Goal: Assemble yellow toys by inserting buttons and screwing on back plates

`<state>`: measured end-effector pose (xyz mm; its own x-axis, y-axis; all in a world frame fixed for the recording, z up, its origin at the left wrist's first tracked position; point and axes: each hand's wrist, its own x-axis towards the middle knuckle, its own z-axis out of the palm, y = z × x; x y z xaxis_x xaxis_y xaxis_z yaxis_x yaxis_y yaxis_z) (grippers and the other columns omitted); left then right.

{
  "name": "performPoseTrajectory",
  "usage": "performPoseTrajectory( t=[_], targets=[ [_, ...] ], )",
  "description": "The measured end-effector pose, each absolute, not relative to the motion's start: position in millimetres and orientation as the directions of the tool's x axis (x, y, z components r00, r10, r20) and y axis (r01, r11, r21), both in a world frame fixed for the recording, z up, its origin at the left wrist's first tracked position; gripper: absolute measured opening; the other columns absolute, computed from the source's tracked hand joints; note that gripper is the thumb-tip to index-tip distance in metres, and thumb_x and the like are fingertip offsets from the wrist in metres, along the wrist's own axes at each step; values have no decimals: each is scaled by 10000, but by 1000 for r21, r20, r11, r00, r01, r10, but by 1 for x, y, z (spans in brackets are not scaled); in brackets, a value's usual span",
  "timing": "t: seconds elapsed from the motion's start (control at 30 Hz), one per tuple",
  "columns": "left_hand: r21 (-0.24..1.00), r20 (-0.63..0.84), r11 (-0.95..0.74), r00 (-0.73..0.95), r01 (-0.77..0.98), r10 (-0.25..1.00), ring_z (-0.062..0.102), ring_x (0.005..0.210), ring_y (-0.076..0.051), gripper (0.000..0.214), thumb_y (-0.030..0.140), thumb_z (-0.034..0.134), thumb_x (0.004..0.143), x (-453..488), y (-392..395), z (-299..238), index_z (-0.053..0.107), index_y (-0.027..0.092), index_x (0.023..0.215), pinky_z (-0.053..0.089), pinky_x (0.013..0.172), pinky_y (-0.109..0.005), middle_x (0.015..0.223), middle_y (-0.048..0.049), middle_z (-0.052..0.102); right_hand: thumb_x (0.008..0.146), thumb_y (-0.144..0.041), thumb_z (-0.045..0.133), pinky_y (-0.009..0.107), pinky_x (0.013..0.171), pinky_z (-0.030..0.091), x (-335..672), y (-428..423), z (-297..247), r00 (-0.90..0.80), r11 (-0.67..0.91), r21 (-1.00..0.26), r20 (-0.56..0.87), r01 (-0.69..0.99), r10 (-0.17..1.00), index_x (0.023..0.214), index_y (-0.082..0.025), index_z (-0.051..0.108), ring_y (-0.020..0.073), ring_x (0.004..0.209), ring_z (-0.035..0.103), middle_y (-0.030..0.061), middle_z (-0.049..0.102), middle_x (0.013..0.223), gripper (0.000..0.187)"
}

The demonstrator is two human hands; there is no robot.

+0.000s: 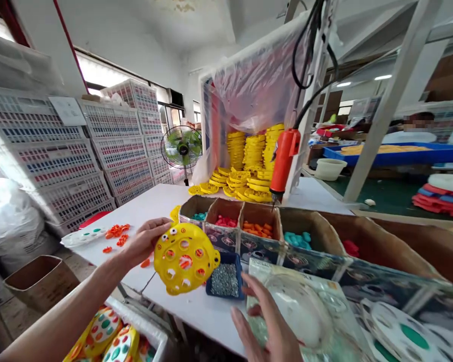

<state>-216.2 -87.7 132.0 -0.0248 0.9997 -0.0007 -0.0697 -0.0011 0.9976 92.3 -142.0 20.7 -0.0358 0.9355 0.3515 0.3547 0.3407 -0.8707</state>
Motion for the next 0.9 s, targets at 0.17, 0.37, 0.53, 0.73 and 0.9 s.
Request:
performPoseTrajectory(
  t=[0.17, 0.37, 0.53, 0.73, 0.9],
  targets=[
    [963, -155, 185, 157, -197, 975, 715, 688, -172, 284, 344, 867, 754, -160, -116, 105, 734, 134, 891, 542, 636, -229, 794, -67, 774, 846, -582, 724, 349, 903, 607, 88, -153, 30, -227, -7, -996, 14, -90, 974, 1450, -300, 535, 305, 1206, 673, 92, 644, 1421, 693],
    [905, -169, 243, 230, -349, 958, 746, 891, -224, 398, 536, 730, 856, -128, -134, 67, 735, 184, 1042, 576, 823, -299, 1012, -92, 804, 795, -590, 780, 397, 864, 604, 97, -172, 5, -129, -67, -905, -14, -420, 992, 1322, -241, 623, 329, 1094, 728, 117, 757, 1230, 651],
    [903, -86, 244, 409, -353, 908, 709, 1113, -342, 708, 422, 919, 658, -107, -155, 45, 663, 246, 1294, 553, 956, -414, 1243, -108, 751, 795, -583, 779, 388, 862, 594, 111, -184, -23, 10, -18, -888, -26, -460, 1000, 1330, -267, 621, 328, 1102, 726, 100, 761, 1230, 640],
    [895, -239, 348, 358, -280, 903, 745, 1021, -383, 676, 421, 949, 585, -75, -175, 33, 713, 249, 1195, 610, 852, -453, 1117, -107, 793, 743, -580, 827, 426, 997, 534, 124, -203, -31, 100, -17, -856, -80, -516, 992, 1304, -277, 647, 326, 1177, 689, 94, 764, 1217, 662],
    [895, -379, 417, 226, -158, 897, 728, 1078, -400, 663, 446, 955, 561, -69, -180, 8, 713, 375, 1174, 630, 854, -515, 1085, -35, 804, 764, -665, 764, 399, 932, 545, 159, -225, -24, 102, 26, -905, -19, -424, 995, 1246, -234, 690, 301, 1082, 706, 115, 757, 1159, 651]
  ],
)
